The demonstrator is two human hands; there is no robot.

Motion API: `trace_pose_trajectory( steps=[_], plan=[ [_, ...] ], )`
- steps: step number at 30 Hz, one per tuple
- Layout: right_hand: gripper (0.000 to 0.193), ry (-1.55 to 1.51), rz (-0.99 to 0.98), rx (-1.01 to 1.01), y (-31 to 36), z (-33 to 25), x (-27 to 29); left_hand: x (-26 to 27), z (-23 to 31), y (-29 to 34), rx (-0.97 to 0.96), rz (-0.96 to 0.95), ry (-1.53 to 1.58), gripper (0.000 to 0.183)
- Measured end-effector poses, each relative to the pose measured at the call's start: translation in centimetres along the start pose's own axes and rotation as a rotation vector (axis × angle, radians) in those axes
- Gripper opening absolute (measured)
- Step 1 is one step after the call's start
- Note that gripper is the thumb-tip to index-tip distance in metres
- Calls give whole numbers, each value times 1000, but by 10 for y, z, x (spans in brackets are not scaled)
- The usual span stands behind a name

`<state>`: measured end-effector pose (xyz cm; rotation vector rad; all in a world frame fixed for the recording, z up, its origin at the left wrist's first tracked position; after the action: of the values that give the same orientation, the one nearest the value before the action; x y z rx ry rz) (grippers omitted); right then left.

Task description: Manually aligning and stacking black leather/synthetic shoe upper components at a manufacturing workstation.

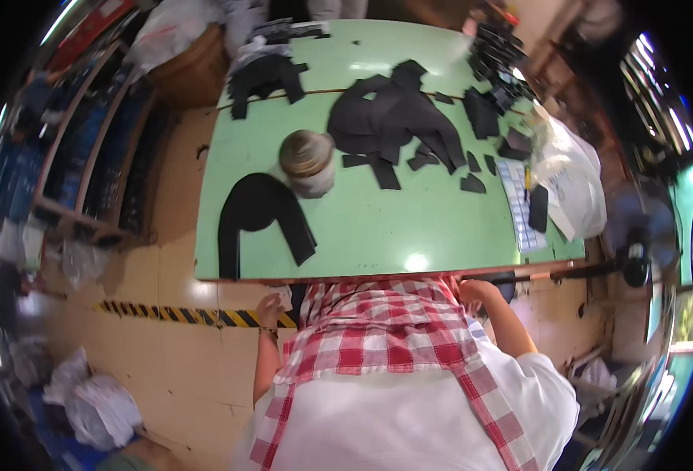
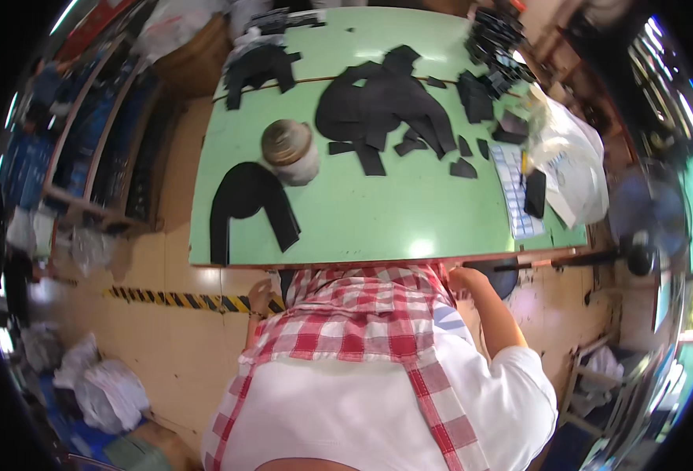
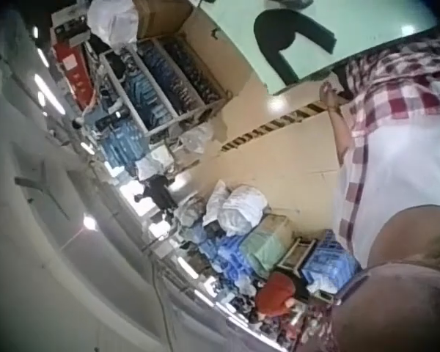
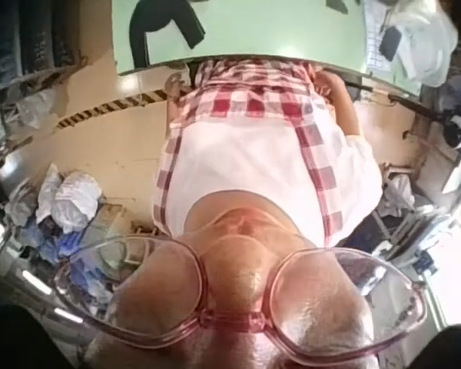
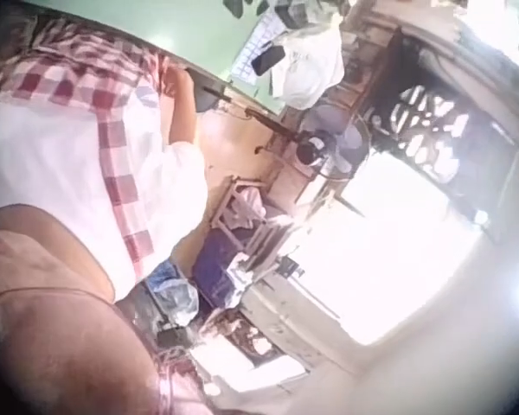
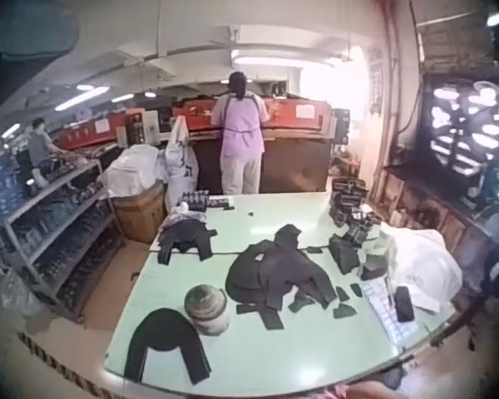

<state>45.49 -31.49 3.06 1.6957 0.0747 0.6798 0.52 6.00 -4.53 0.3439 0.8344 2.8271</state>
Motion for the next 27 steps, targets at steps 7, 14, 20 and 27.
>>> trace_pose_trajectory(
  steps=[7,14,20,27],
  plan=[
    [35,-240,307,592,159,-157,127,40,-40,28,-39,357,473,24],
    [20,-17,212,878,151,-204,146,48,-104,84,-106,226,-336,22],
    [32,48,141,838,144,-235,154,119,-116,160,62,477,-323,20],
    [31,238,290,981,158,-281,183,146,-133,226,206,511,-419,19]
  ],
)
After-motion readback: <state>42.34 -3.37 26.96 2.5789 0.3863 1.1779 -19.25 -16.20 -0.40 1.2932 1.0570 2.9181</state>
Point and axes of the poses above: each hand's wrist, its own y-axis away from the middle knuckle, its own x-axis out of the back of the hand, z = x × y, the point moved 8 cm from there along -y, towards the middle knuckle, and after that the axes turned 8 degrees about z, right-handed, at the moved point
